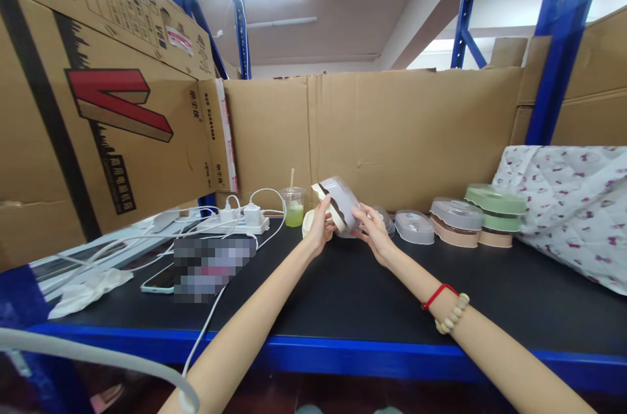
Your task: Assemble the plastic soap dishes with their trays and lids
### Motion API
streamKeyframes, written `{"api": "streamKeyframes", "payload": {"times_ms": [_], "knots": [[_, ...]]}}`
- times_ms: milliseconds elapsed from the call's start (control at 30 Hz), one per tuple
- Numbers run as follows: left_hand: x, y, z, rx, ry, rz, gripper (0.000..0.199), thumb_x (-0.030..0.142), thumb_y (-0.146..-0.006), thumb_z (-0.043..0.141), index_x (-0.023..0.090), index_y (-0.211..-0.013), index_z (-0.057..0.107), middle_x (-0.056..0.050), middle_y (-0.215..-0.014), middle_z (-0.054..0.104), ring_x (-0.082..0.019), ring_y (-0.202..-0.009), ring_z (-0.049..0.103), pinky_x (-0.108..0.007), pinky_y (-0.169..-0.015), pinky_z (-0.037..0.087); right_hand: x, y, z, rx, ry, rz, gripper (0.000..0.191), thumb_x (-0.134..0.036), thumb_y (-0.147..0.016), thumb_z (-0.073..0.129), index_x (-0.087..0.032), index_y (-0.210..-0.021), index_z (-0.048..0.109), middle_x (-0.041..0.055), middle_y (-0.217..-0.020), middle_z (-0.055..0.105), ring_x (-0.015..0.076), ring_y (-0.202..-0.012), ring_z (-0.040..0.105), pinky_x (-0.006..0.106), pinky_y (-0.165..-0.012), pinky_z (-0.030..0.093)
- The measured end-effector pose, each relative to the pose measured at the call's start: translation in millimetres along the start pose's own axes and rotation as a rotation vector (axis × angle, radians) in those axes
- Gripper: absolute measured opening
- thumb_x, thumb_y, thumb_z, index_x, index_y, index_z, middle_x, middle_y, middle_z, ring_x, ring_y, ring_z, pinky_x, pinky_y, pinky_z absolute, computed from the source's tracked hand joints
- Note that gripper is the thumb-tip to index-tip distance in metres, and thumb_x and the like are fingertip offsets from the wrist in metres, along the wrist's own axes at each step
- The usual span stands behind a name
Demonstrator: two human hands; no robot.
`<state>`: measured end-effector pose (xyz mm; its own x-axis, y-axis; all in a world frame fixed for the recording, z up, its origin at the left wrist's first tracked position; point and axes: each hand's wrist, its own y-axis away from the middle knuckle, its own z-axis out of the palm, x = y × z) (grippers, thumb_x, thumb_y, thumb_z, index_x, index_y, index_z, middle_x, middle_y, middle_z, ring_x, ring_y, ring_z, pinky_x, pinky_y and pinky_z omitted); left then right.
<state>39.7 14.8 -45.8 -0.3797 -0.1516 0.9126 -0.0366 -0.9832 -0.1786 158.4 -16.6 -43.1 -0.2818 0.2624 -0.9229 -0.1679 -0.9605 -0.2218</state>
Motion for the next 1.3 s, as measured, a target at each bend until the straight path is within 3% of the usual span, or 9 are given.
{"api": "streamKeyframes", "payload": {"times_ms": [167,333,467,600,667,800,1000,1200,1300], "knots": [[3.6,8.3,3.8,-0.038,0.058,-0.036,0.059,0.056,-0.062,0.067,0.022,-0.109,0.055,-0.003,-0.089,0.069,-0.018,-0.082,0.065,-0.025,-0.068,0.046,-2.5,3.1,-2.1,-0.032,0.043,0.025,0.042,-0.033,-0.047,0.076,-0.025,-0.084,0.058,-0.0022,-0.074,0.062,0.0172,-0.076,0.062,0.027,-0.060,0.053],[8.1,12.3,6.1,-0.046,0.166,-0.056,0.051,0.055,-0.068,0.060,0.020,-0.104,0.061,-0.006,-0.093,0.071,-0.022,-0.091,0.064,-0.029,-0.072,0.048,3.5,-6.7,-6.4,-0.055,0.059,0.079,0.040,-0.056,-0.068,0.054,-0.025,-0.093,0.059,0.0010,-0.074,0.057,0.0176,-0.074,0.062,0.030,-0.062,0.054],[11.1,11.2,4.8,0.049,0.234,-0.038,0.050,0.057,-0.066,0.060,0.020,-0.101,0.062,-0.004,-0.087,0.070,-0.020,-0.083,0.064,-0.027,-0.065,0.048,3.7,-25.1,-21.7,0.212,0.096,-0.105,0.052,-0.057,-0.062,0.060,-0.024,-0.102,0.059,0.0040,-0.090,0.057,0.0173,-0.077,0.060,0.030,-0.066,0.052],[12.3,10.7,4.8,0.169,0.259,-0.052,0.048,0.055,-0.064,0.063,0.020,-0.097,0.062,-0.001,-0.077,0.067,-0.016,-0.071,0.062,-0.024,-0.059,0.045,9.8,-42.8,-49.6,0.487,0.383,-0.383,0.056,-0.049,-0.054,0.070,-0.020,-0.101,0.064,0.0072,-0.104,0.054,0.0133,-0.067,0.054,0.036,-0.078,0.049],[11.9,11.1,5.5,0.172,0.255,-0.059,0.046,0.054,-0.064,0.064,0.020,-0.096,0.062,-0.001,-0.076,0.067,-0.016,-0.070,0.062,-0.024,-0.059,0.045,17.5,-49.4,-62.3,0.529,0.547,-0.450,0.050,-0.044,-0.052,0.072,-0.019,-0.096,0.067,0.0083,-0.105,0.052,0.0136,-0.067,0.053,0.038,-0.081,0.048],[10.0,12.6,7.0,0.123,0.212,-0.073,0.042,0.053,-0.068,0.062,0.021,-0.094,0.064,-0.002,-0.083,0.070,-0.018,-0.080,0.064,-0.025,-0.062,0.045,34.6,-61.5,-76.1,0.436,0.812,-0.490,0.044,-0.033,-0.052,0.075,-0.017,-0.092,0.069,0.0128,-0.111,0.049,0.0204,-0.078,0.057,0.042,-0.086,0.046],[10.3,14.5,9.1,0.098,0.157,-0.126,0.031,0.046,-0.079,0.051,0.020,-0.089,0.064,-0.003,-0.085,0.071,-0.017,-0.086,0.064,-0.023,-0.063,0.044,45.1,-74.7,-81.2,0.321,1.065,-0.489,0.055,-0.024,-0.059,0.070,-0.012,-0.112,0.063,0.0190,-0.115,0.054,0.0334,-0.114,0.049,0.046,-0.095,0.042],[8.5,13.6,8.2,0.098,0.089,-0.103,0.035,0.052,-0.075,0.054,0.021,-0.086,0.064,-0.003,-0.082,0.071,-0.018,-0.083,0.063,-0.023,-0.061,0.042,46.0,-70.5,-86.0,0.292,1.200,-0.482,0.050,-0.030,-0.068,0.064,-0.017,-0.116,0.061,0.0212,-0.121,0.053,0.0380,-0.114,0.050,0.054,-0.091,0.040],[6.5,12.7,7.6,0.097,0.058,-0.083,0.042,0.058,-0.070,0.058,0.021,-0.089,0.062,-0.002,-0.082,0.070,-0.017,-0.080,0.064,-0.023,-0.060,0.043,40.7,-66.2,-82.4,0.328,1.166,-0.503,0.046,-0.037,-0.072,0.060,-0.016,-0.113,0.062,0.0224,-0.122,0.052,0.0404,-0.115,0.048,0.059,-0.090,0.038]]}}
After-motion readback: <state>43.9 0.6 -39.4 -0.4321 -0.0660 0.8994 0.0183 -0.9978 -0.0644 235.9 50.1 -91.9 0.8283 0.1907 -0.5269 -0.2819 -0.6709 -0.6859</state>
